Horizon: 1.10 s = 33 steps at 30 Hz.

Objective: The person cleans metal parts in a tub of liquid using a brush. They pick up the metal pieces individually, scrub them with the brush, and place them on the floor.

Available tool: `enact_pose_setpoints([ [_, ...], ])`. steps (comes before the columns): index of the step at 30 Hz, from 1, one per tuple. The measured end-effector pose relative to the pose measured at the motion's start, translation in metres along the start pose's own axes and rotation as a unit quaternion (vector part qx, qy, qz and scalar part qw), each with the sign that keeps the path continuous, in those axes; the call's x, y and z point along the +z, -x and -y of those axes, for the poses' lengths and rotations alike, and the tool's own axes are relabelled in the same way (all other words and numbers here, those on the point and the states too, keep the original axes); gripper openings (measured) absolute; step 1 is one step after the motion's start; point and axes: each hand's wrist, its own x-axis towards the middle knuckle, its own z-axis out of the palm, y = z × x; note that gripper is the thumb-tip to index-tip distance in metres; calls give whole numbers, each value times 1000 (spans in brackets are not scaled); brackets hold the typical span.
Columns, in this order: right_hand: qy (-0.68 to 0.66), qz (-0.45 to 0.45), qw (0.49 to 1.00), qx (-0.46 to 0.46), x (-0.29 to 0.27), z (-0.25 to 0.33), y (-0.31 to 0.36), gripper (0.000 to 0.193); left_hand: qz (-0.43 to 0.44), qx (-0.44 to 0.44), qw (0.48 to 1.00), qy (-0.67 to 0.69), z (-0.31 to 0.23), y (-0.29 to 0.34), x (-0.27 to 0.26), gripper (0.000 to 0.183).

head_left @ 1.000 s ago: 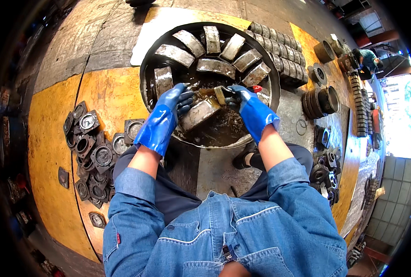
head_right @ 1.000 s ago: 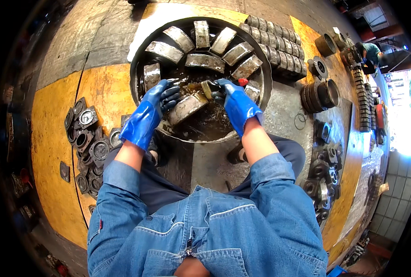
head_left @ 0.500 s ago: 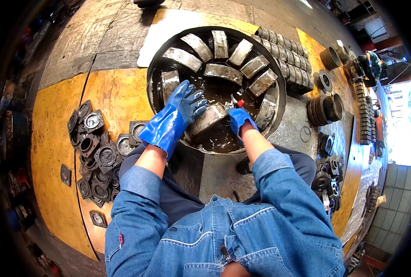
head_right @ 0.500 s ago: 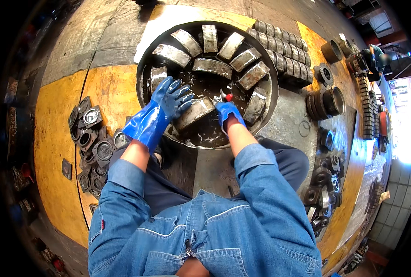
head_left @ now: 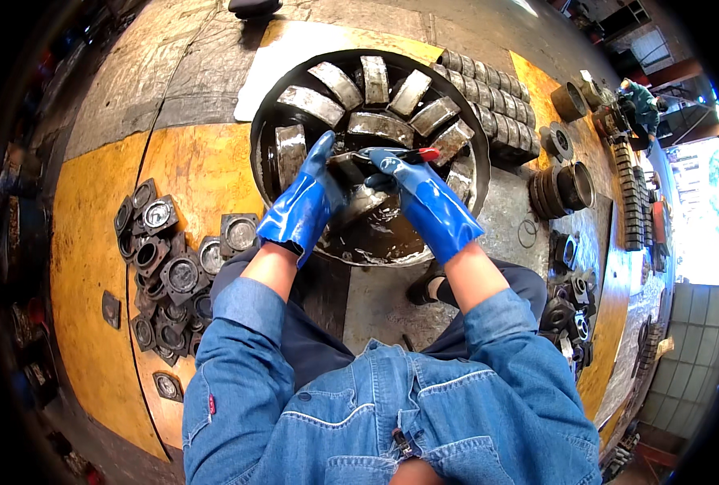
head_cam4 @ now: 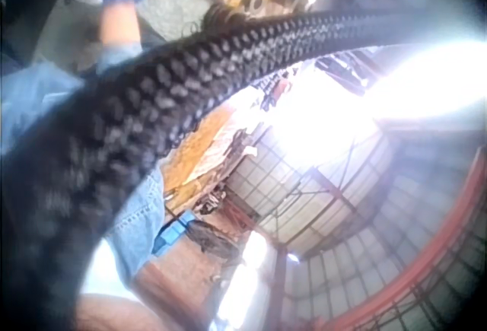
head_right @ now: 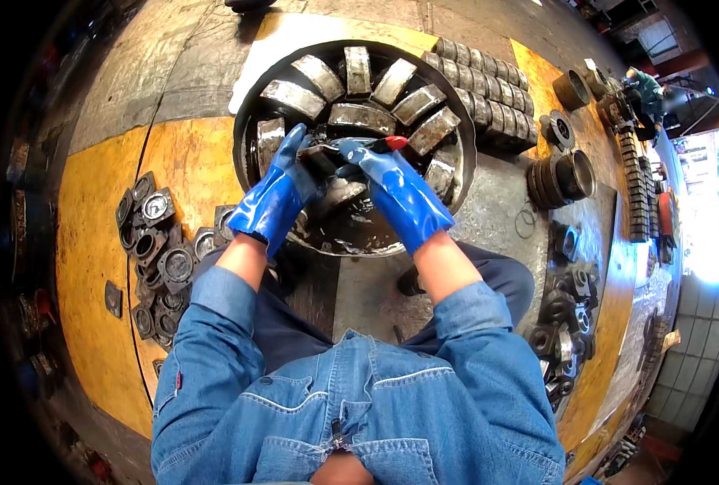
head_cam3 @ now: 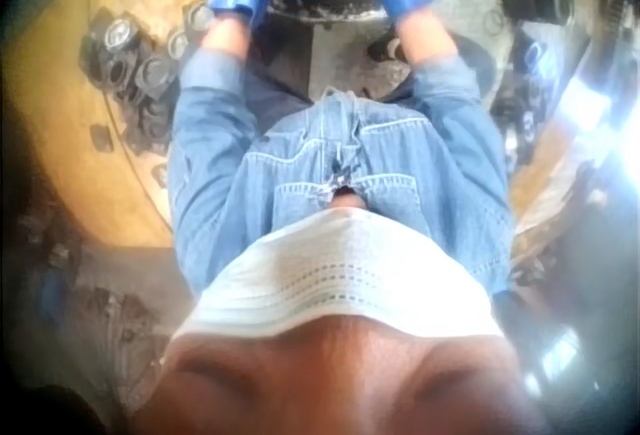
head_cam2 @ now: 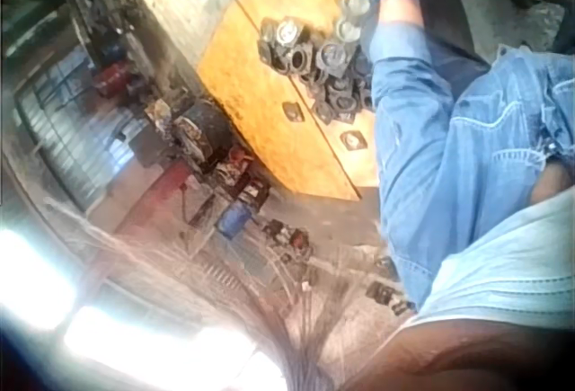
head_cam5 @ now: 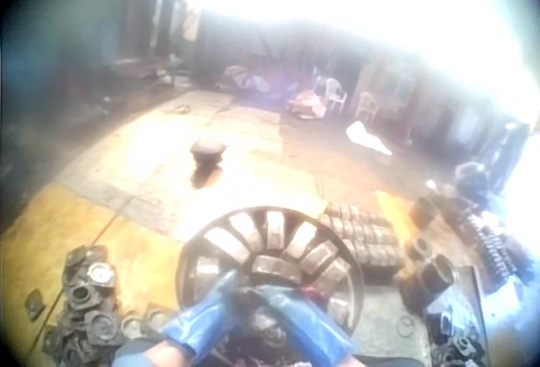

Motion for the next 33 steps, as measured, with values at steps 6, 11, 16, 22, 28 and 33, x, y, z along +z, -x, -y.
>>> enact_pose_setpoints([
  [6, 27, -43, 998, 24, -10, -4, 0, 57, -35, 0, 995, -96, 22, -12, -11, 69],
  [11, -56, -8, 997, 45, 9, 20, 5, 59, 236, -206, 949, 31, 67, -27, -64, 57],
  [16, 18, 52, 998, 17, 29, -1, -44, 31, -15, -159, 985, -73, 95, 14, -31, 54],
  [22, 151, 158, 976, 26, 45, -63, -91, 25, -148, -218, 964, 25, 89, 16, -55, 52],
  [28, 64, 50, 997, 9, 25, -97, -98, 23, -13, -118, 991, -55, 99, 19, -43, 47],
  [33, 32, -57, 995, 75, 26, -56, -26, 25, 153, 149, 898, -385, 89, 15, -81, 48],
])
